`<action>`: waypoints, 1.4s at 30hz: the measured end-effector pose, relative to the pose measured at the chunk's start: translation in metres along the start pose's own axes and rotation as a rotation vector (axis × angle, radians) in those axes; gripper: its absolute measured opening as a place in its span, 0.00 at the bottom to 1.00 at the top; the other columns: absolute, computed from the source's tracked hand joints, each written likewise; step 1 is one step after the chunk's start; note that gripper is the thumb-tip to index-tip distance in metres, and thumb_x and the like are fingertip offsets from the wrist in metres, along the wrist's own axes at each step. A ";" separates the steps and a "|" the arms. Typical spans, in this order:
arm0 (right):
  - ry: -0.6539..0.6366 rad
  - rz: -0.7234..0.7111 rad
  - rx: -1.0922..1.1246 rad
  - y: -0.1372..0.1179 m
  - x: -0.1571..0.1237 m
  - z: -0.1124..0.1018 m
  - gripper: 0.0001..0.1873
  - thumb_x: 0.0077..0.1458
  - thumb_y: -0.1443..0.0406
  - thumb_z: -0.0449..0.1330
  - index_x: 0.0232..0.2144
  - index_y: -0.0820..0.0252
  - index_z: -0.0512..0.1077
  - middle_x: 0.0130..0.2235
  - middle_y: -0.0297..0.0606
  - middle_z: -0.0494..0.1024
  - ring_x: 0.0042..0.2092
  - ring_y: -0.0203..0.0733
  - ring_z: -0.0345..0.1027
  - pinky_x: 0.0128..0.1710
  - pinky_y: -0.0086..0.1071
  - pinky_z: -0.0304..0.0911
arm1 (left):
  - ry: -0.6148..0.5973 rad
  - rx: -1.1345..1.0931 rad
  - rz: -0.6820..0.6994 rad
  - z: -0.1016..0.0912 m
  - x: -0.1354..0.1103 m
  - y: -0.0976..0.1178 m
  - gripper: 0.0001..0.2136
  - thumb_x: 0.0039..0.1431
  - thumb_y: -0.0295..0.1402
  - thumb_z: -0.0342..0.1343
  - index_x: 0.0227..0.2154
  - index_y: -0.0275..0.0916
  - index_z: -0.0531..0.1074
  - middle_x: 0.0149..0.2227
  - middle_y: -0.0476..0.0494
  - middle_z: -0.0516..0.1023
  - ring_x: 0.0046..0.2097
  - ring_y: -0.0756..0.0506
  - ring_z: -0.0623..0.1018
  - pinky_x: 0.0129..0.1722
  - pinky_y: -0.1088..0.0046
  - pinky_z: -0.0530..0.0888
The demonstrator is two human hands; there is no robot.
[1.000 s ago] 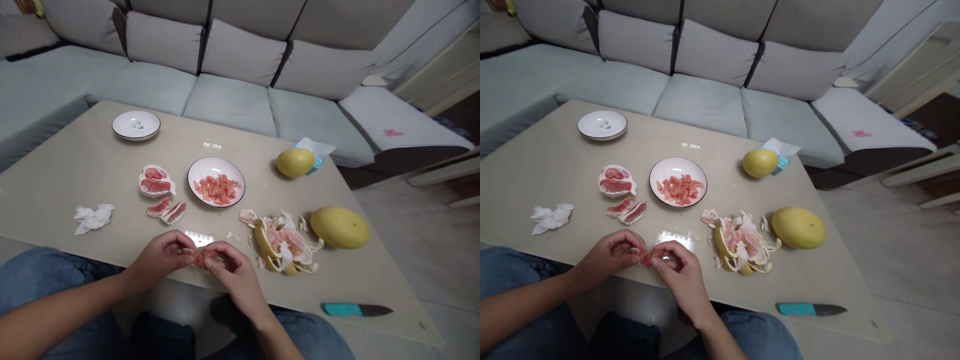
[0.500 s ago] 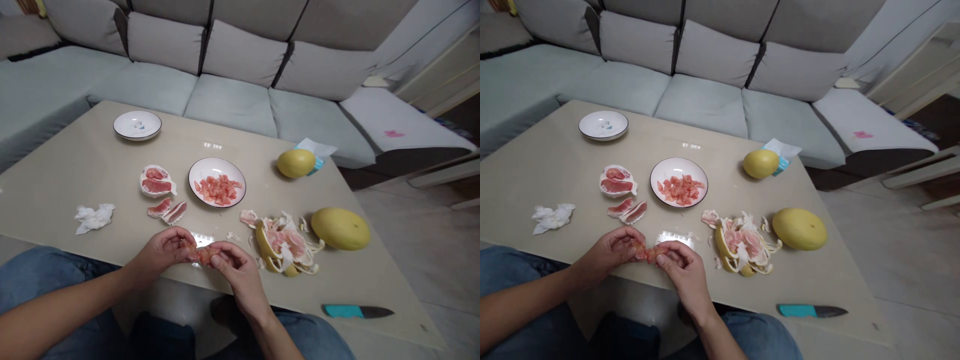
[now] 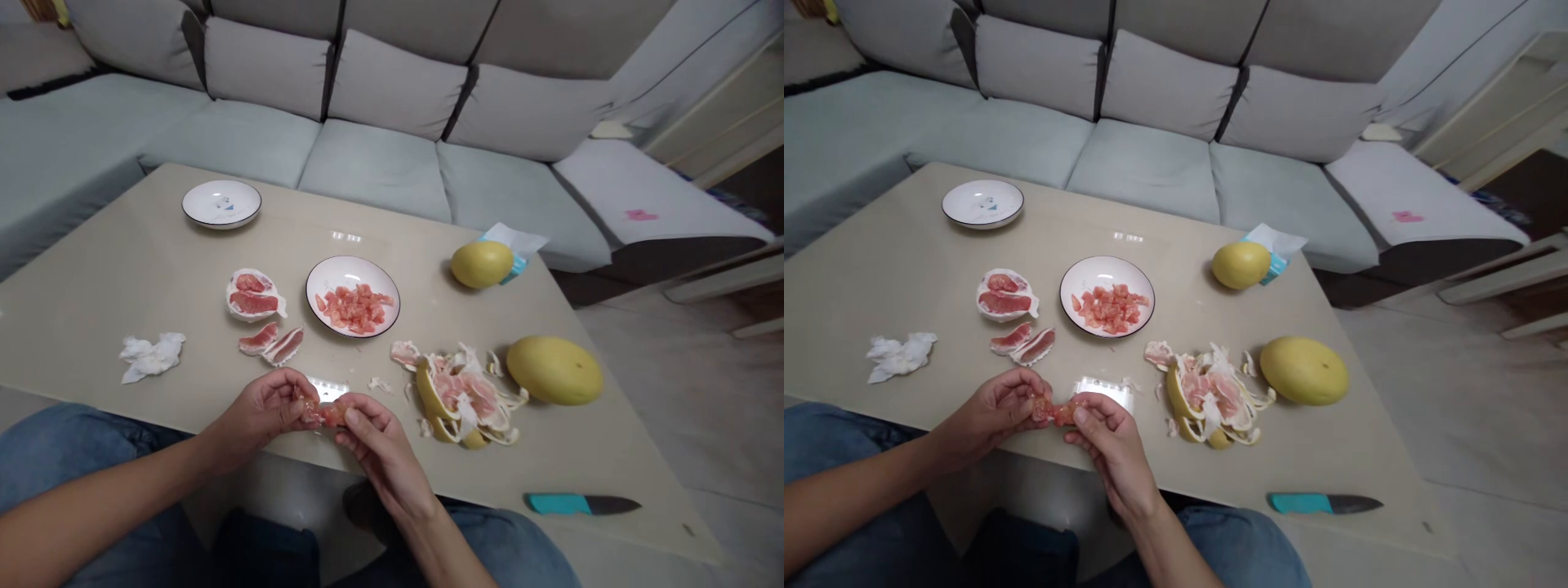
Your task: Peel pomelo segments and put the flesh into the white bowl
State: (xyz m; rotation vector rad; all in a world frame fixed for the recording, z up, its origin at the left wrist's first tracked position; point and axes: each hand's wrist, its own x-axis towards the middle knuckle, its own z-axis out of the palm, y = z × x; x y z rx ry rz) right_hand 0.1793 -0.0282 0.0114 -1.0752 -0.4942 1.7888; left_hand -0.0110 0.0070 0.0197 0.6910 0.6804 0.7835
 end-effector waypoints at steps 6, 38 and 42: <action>0.054 -0.006 0.048 -0.001 0.001 0.001 0.14 0.44 0.60 0.72 0.35 0.59 0.78 0.35 0.36 0.82 0.36 0.37 0.75 0.35 0.27 0.71 | -0.012 0.061 0.030 -0.002 0.000 -0.003 0.07 0.55 0.32 0.63 0.35 0.37 0.73 0.35 0.47 0.74 0.37 0.50 0.75 0.43 0.69 0.73; -0.095 -0.448 -0.605 -0.007 -0.008 0.004 0.04 0.52 0.65 0.66 0.33 0.52 0.80 0.39 0.39 0.76 0.39 0.42 0.71 0.36 0.31 0.69 | 0.041 0.399 -0.095 -0.003 -0.001 -0.002 0.14 0.49 0.37 0.66 0.36 0.36 0.74 0.26 0.51 0.70 0.25 0.54 0.62 0.25 0.78 0.59; -0.112 -0.300 -0.432 -0.006 -0.006 0.001 0.06 0.50 0.62 0.68 0.33 0.54 0.79 0.39 0.37 0.76 0.34 0.38 0.70 0.34 0.30 0.68 | 0.048 0.345 -0.199 -0.004 -0.002 0.000 0.15 0.48 0.39 0.66 0.37 0.37 0.74 0.25 0.53 0.70 0.23 0.55 0.60 0.21 0.79 0.54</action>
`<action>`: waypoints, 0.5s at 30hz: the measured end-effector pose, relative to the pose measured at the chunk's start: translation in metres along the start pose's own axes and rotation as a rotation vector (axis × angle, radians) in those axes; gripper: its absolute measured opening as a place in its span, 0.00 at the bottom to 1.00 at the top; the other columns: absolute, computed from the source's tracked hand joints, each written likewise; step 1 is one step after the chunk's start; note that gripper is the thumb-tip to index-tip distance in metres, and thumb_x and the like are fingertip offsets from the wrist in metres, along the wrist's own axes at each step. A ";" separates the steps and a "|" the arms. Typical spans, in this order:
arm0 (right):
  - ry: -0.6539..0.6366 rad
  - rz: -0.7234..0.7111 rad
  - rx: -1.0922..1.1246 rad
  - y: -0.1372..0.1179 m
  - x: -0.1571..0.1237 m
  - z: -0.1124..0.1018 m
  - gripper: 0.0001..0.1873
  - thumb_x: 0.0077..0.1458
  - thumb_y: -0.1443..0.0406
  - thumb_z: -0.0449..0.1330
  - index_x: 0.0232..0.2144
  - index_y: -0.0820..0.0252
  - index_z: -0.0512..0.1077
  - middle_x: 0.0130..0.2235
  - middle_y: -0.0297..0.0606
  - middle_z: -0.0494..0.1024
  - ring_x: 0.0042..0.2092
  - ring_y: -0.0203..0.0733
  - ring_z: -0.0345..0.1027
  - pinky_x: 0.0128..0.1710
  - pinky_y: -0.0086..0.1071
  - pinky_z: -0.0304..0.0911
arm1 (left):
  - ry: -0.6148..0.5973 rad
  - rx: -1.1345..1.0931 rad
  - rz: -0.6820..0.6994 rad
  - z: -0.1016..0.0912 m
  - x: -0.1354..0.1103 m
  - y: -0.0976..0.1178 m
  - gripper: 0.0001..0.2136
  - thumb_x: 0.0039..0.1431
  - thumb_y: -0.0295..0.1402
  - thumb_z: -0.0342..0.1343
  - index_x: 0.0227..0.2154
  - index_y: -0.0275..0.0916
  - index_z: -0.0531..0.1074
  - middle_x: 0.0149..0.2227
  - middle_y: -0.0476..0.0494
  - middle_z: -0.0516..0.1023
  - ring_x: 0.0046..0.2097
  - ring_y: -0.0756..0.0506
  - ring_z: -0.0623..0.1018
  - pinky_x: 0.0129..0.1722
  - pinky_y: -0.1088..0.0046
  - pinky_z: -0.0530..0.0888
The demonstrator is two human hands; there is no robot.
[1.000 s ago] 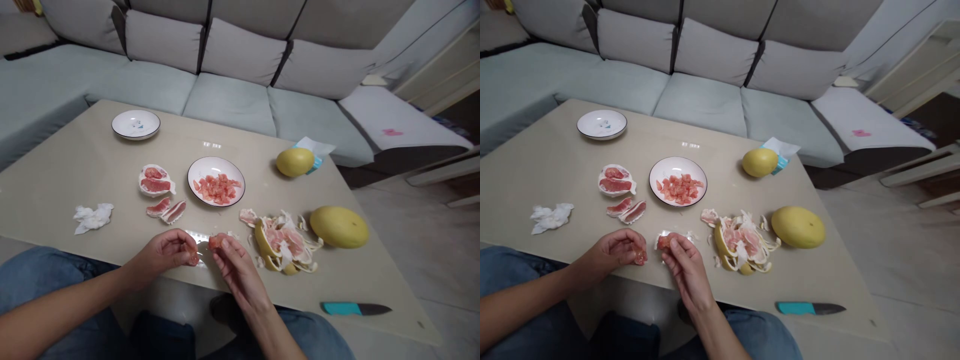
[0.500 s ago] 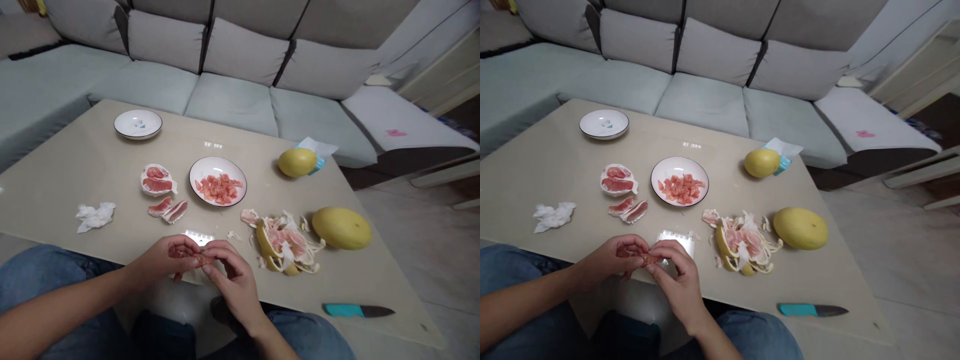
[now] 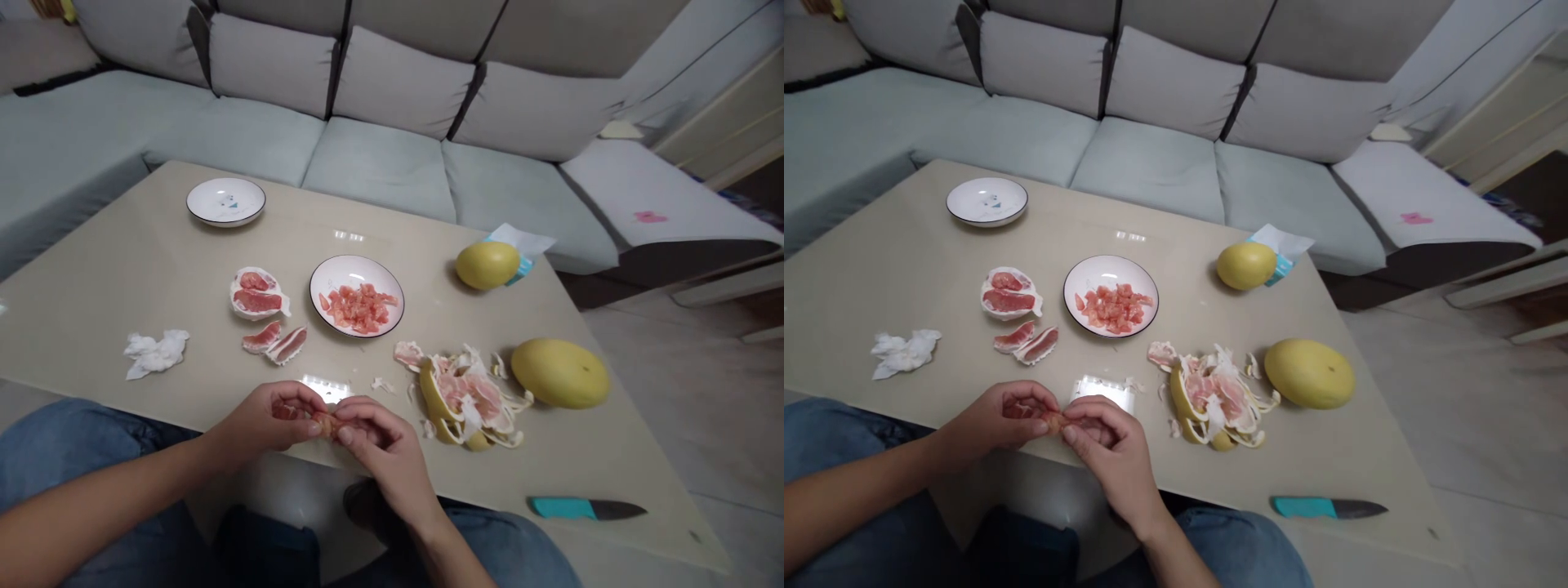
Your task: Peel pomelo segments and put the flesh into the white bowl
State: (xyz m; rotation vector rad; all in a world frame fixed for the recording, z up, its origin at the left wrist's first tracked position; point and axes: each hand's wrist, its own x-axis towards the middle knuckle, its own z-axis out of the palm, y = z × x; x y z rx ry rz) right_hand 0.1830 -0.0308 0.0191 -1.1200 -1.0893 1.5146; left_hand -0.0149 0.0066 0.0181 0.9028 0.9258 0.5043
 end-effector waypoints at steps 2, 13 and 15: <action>-0.010 0.055 0.089 0.001 0.000 -0.002 0.07 0.49 0.61 0.68 0.33 0.54 0.79 0.38 0.35 0.76 0.31 0.35 0.70 0.34 0.30 0.68 | -0.022 -0.035 -0.020 -0.001 0.000 -0.001 0.16 0.47 0.40 0.67 0.37 0.38 0.74 0.25 0.52 0.71 0.21 0.56 0.59 0.20 0.79 0.53; -0.044 0.183 0.327 0.002 0.001 -0.004 0.10 0.50 0.60 0.69 0.35 0.56 0.80 0.33 0.34 0.79 0.30 0.32 0.71 0.35 0.26 0.68 | -0.086 -0.065 -0.014 -0.005 0.004 -0.004 0.16 0.48 0.39 0.67 0.38 0.37 0.76 0.23 0.54 0.67 0.22 0.56 0.58 0.20 0.80 0.53; -0.040 0.149 0.294 0.003 0.001 -0.005 0.09 0.51 0.61 0.68 0.36 0.55 0.79 0.34 0.33 0.79 0.31 0.32 0.71 0.35 0.24 0.68 | -0.110 -0.103 -0.003 -0.003 0.003 -0.001 0.15 0.50 0.39 0.66 0.40 0.37 0.76 0.24 0.54 0.66 0.22 0.56 0.58 0.20 0.80 0.53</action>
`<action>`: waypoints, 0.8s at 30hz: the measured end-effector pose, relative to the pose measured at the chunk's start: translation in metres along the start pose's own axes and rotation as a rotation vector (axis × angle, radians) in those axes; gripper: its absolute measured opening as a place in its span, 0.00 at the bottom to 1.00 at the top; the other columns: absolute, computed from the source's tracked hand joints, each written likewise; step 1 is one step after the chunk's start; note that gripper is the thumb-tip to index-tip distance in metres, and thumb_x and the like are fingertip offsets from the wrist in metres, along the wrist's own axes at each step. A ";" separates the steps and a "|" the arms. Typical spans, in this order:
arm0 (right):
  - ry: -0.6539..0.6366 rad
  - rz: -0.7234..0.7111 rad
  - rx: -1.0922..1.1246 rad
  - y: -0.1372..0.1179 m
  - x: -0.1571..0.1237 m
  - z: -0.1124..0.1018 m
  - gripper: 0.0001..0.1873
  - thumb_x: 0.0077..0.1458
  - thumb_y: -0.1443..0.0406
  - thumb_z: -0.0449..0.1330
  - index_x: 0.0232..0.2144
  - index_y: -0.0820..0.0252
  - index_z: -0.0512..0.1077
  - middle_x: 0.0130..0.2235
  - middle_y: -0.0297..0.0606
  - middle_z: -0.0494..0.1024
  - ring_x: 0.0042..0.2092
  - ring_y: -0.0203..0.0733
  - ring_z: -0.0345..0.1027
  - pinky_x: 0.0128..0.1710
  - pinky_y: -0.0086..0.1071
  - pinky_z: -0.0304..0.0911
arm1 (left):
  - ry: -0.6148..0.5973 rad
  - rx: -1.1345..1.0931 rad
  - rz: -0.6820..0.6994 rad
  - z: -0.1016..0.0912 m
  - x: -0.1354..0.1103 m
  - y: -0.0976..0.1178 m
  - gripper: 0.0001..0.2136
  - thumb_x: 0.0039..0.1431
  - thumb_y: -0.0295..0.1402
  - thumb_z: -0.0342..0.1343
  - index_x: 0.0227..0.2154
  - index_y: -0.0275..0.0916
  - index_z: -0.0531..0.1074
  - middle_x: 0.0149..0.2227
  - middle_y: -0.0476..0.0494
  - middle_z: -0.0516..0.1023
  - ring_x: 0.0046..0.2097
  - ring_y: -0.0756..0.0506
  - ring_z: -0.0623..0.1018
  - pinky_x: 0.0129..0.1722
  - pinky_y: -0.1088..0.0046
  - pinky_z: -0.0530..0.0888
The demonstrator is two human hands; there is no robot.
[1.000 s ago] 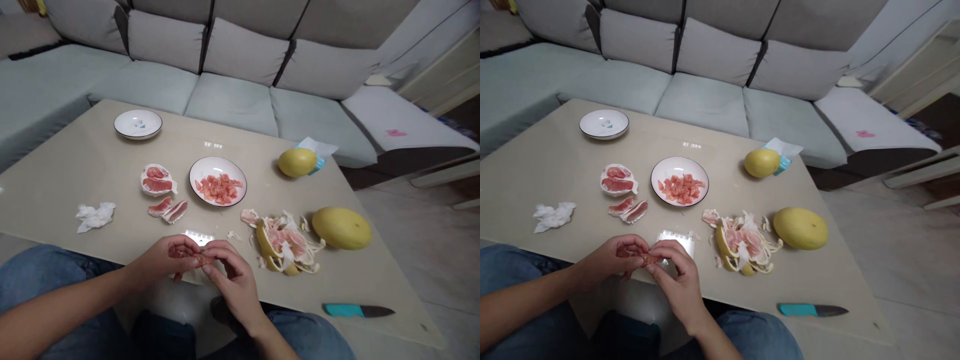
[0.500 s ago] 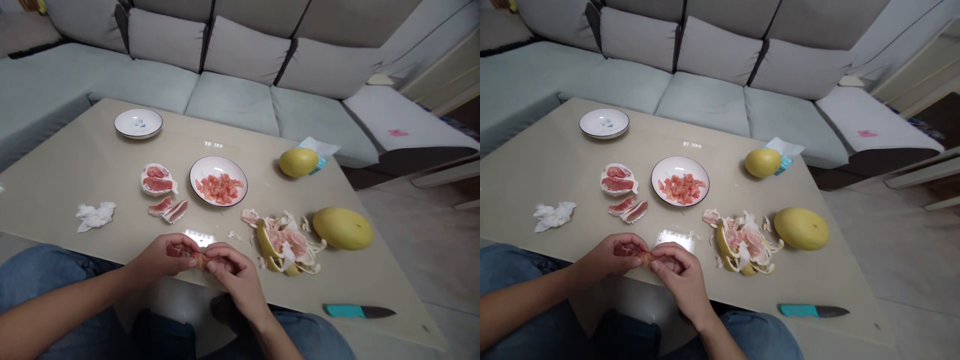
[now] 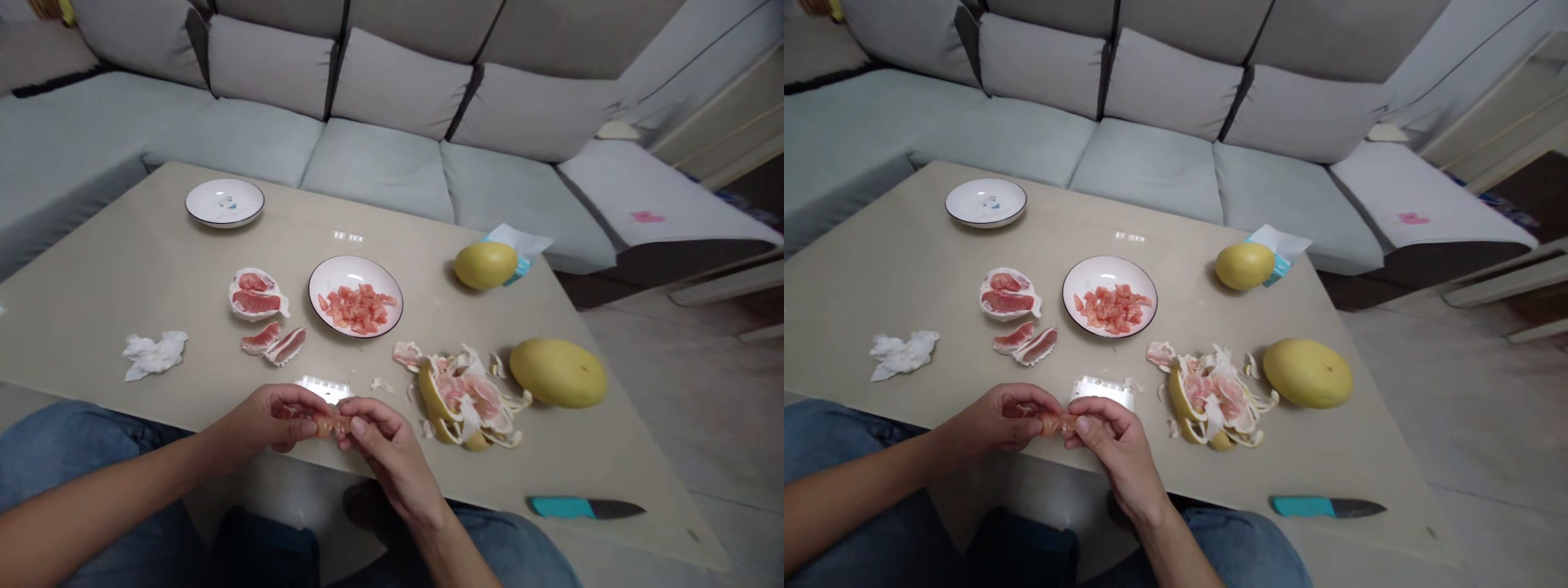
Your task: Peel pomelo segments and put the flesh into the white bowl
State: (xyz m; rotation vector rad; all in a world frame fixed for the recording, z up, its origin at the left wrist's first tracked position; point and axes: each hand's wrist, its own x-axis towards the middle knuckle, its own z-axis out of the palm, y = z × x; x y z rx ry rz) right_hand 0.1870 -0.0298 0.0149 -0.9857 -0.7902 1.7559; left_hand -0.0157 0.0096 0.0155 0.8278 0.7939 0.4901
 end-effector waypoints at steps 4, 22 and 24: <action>-0.016 -0.075 -0.082 0.001 -0.001 0.000 0.06 0.55 0.62 0.66 0.37 0.53 0.78 0.36 0.33 0.78 0.34 0.32 0.71 0.37 0.24 0.67 | -0.043 -0.083 0.000 0.005 -0.001 0.003 0.18 0.52 0.40 0.64 0.44 0.38 0.74 0.25 0.53 0.68 0.23 0.56 0.61 0.21 0.81 0.56; 0.037 -0.250 -0.270 -0.010 -0.001 -0.003 0.04 0.56 0.63 0.63 0.35 0.54 0.78 0.40 0.35 0.73 0.35 0.33 0.70 0.37 0.26 0.68 | -0.012 -0.027 0.147 0.002 0.000 -0.003 0.12 0.52 0.30 0.65 0.40 0.38 0.74 0.31 0.50 0.73 0.30 0.52 0.72 0.31 0.76 0.72; 0.022 -0.211 -0.248 -0.009 -0.002 -0.006 0.06 0.59 0.62 0.61 0.36 0.54 0.77 0.40 0.35 0.73 0.34 0.33 0.70 0.37 0.27 0.68 | -0.017 -0.028 0.147 0.002 0.000 -0.003 0.12 0.52 0.30 0.65 0.40 0.38 0.74 0.32 0.49 0.74 0.30 0.52 0.72 0.31 0.75 0.73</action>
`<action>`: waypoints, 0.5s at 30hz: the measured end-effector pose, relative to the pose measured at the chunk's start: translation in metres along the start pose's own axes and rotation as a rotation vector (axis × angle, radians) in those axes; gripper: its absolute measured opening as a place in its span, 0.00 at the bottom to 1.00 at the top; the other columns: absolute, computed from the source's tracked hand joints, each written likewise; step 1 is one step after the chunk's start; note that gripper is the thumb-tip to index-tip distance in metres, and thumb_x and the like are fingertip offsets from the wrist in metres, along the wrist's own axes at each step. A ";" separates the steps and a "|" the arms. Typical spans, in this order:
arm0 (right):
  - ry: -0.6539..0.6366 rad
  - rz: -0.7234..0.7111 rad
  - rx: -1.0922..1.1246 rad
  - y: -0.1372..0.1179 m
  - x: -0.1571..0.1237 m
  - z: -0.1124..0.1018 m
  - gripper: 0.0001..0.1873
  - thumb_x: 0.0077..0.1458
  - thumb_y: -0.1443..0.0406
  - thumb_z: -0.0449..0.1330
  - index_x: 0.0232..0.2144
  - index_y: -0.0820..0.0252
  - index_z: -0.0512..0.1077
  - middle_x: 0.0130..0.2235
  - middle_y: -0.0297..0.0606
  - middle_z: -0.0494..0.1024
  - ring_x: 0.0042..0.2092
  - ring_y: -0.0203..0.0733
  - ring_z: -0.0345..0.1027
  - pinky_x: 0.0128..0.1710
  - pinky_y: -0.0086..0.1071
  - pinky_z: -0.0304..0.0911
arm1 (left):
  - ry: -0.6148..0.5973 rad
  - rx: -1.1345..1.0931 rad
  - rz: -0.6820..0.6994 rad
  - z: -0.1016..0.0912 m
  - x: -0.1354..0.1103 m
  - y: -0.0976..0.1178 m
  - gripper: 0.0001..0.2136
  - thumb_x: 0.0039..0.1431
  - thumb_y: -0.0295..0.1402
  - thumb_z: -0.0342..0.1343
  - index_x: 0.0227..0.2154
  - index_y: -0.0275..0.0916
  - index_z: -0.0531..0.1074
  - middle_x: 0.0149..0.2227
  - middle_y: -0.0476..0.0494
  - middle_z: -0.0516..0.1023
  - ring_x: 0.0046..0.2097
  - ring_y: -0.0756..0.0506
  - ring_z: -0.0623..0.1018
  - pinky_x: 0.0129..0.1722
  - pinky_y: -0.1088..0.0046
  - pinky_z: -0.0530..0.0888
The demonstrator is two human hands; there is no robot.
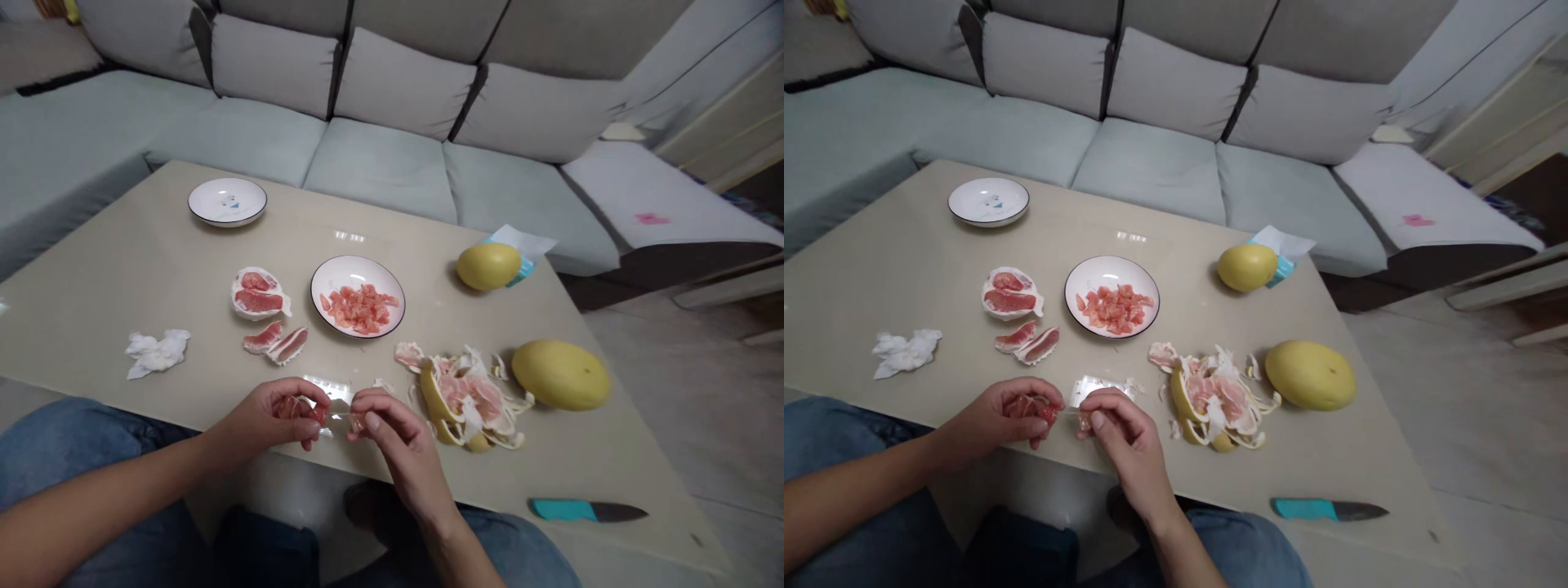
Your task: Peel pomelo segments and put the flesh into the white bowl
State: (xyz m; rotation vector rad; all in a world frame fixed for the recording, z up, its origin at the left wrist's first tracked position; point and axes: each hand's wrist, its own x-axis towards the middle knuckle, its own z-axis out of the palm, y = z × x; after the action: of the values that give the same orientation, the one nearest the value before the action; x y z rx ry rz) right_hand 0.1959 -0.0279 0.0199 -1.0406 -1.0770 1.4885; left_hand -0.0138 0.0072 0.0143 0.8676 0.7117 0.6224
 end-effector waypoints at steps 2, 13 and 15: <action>-0.016 0.044 0.038 0.002 -0.001 -0.002 0.07 0.60 0.61 0.60 0.38 0.54 0.77 0.37 0.34 0.74 0.33 0.33 0.70 0.37 0.26 0.68 | -0.002 -0.004 0.001 0.001 0.000 0.000 0.13 0.51 0.31 0.65 0.40 0.38 0.74 0.34 0.48 0.75 0.31 0.52 0.72 0.30 0.76 0.73; 0.133 -0.075 0.012 -0.009 0.004 -0.015 0.13 0.51 0.65 0.68 0.41 0.54 0.74 0.40 0.37 0.78 0.40 0.37 0.74 0.41 0.27 0.72 | 0.171 0.637 0.143 0.009 0.058 0.057 0.11 0.55 0.38 0.59 0.39 0.38 0.74 0.40 0.44 0.78 0.26 0.53 0.70 0.25 0.78 0.67; 0.164 -0.131 -0.043 -0.012 0.004 -0.016 0.16 0.51 0.65 0.68 0.43 0.54 0.72 0.40 0.38 0.78 0.41 0.38 0.74 0.41 0.28 0.73 | 0.207 0.895 0.284 0.008 0.087 0.066 0.10 0.55 0.36 0.58 0.39 0.39 0.75 0.40 0.45 0.79 0.28 0.51 0.72 0.29 0.75 0.69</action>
State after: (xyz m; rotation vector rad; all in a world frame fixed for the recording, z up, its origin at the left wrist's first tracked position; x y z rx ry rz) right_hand 0.2132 -0.0208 0.0270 -1.0810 -1.0436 1.2578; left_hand 0.0326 0.1011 0.0475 1.7703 1.0903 0.6495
